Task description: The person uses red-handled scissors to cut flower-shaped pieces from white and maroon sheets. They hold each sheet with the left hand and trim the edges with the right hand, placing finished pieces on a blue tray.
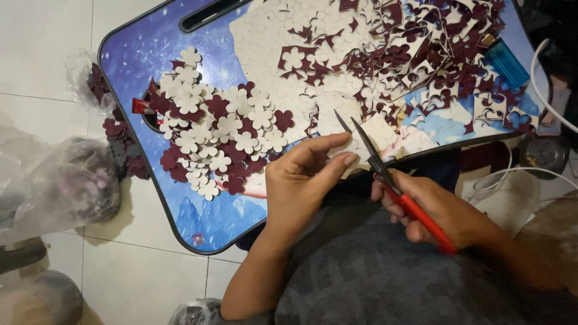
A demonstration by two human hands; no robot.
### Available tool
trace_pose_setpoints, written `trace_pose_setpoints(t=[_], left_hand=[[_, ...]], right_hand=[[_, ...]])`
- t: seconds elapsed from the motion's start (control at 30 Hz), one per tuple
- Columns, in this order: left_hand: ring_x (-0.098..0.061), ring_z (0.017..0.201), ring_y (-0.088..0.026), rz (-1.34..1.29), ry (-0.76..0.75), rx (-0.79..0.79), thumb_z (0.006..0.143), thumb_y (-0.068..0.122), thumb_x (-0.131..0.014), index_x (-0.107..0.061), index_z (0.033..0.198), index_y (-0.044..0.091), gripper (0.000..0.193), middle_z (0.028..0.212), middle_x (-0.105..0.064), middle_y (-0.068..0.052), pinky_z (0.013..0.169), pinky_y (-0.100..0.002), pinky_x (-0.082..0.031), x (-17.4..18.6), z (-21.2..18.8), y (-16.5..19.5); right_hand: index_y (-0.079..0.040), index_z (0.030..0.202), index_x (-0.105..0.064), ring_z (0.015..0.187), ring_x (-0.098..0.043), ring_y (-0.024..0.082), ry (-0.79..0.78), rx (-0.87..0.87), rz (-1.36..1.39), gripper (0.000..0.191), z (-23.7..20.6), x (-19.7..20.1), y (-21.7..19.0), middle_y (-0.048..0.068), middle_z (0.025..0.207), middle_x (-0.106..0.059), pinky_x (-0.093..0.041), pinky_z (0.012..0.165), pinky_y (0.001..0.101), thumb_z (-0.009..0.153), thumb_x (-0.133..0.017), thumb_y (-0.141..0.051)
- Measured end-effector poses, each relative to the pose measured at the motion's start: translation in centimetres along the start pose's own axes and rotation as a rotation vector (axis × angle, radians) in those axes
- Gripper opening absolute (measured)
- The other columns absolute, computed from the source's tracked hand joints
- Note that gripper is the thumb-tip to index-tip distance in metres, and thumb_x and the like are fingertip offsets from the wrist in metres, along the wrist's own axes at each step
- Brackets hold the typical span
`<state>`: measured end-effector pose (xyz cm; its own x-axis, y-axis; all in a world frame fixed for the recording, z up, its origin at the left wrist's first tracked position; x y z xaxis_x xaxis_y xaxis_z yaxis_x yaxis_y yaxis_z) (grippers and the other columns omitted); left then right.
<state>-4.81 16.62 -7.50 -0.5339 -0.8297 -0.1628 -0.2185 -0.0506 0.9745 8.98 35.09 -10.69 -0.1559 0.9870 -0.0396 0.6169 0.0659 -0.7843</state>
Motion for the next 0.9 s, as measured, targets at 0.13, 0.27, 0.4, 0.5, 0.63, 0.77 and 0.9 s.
trace_pose_setpoints(t=[0.13, 0.27, 0.4, 0.5, 0.63, 0.77, 0.9], left_hand=[[-0.072, 0.091, -0.007, 0.023, -0.006, 0.031, 0.094, 0.001, -0.075, -0.074, 0.119, -0.003, 0.025, 0.103, -0.079, -0.007, 0.082, -0.022, -0.060, 0.2, 0.1, 0.3], [-0.074, 0.094, -0.009, -0.006, -0.017, 0.021, 0.095, -0.001, -0.074, -0.074, 0.120, -0.003, 0.025, 0.106, -0.079, -0.008, 0.085, -0.022, -0.061, 0.1, 0.2, 0.3], [-0.074, 0.096, -0.010, -0.017, -0.011, 0.019, 0.095, -0.001, -0.073, -0.073, 0.119, -0.004, 0.024, 0.108, -0.078, -0.008, 0.086, -0.023, -0.061, 0.1, 0.2, 0.4], [-0.075, 0.096, -0.010, -0.014, -0.004, 0.024, 0.095, -0.001, -0.073, -0.074, 0.119, -0.004, 0.024, 0.108, -0.078, -0.009, 0.086, -0.023, -0.062, 0.1, 0.3, 0.4], [-0.074, 0.093, -0.009, 0.058, 0.015, -0.010, 0.094, 0.000, -0.075, -0.074, 0.118, -0.004, 0.025, 0.106, -0.079, -0.009, 0.083, -0.022, -0.061, 0.1, 0.4, 0.2], [-0.073, 0.094, -0.009, -0.048, 0.026, 0.010, 0.096, -0.001, -0.073, -0.073, 0.120, -0.004, 0.025, 0.107, -0.078, -0.009, 0.084, -0.021, -0.059, -0.2, 0.5, -0.6], [-0.072, 0.093, -0.008, -0.047, 0.048, -0.023, 0.097, 0.001, -0.073, -0.070, 0.127, -0.003, 0.030, 0.105, -0.078, -0.008, 0.082, -0.021, -0.059, -0.4, 1.0, -1.3]], right_hand=[[-0.007, 0.111, -0.056, 0.057, -0.043, 0.003, -0.084, 0.383, -0.015, 0.080, -0.4, 0.0, -1.1, -0.006, 0.074, -0.045, -0.036, 0.046, 0.0200, 0.076, -0.068, -0.078], [-0.007, 0.099, -0.058, 0.049, -0.045, 0.009, 0.030, 0.011, -0.014, 0.082, -0.2, 0.1, -0.4, -0.002, 0.063, -0.046, -0.037, 0.042, 0.0272, 0.058, -0.074, -0.076], [-0.009, 0.095, -0.057, 0.054, -0.045, 0.006, 0.032, 0.218, -0.104, 0.079, -0.2, 0.2, -0.3, -0.005, 0.064, -0.048, -0.037, 0.045, 0.0252, 0.061, -0.074, -0.078], [-0.010, 0.095, -0.058, 0.053, -0.044, 0.005, 0.041, 0.252, -0.118, 0.077, -0.2, 0.3, 0.2, -0.006, 0.063, -0.047, -0.037, 0.046, 0.0244, 0.062, -0.071, -0.078], [-0.009, 0.092, -0.057, 0.052, -0.046, 0.007, 0.076, 0.162, -0.144, 0.064, -0.2, 0.3, 1.0, -0.004, 0.060, -0.048, -0.039, 0.046, 0.0262, 0.068, -0.083, -0.063], [-0.010, 0.095, -0.057, 0.051, -0.052, 0.006, 0.092, 0.239, -0.150, 0.042, 0.1, 0.1, 1.4, -0.005, 0.061, -0.053, -0.043, 0.045, 0.0259, 0.074, -0.084, -0.035], [-0.007, 0.091, -0.057, 0.047, -0.060, 0.010, 0.134, 0.061, -0.091, 0.034, 0.7, 0.3, 2.3, 0.000, 0.061, -0.058, -0.050, 0.044, 0.0303, 0.078, -0.076, -0.033]])
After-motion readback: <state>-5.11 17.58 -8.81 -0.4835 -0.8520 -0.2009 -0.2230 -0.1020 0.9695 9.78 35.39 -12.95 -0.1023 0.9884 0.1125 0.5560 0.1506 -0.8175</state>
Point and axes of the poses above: each hand's wrist, its own z-axis towards the middle knuckle, its own x-axis out of the back of the hand, y = z × x, the point moved 2 cm from there along z, towards the middle knuckle
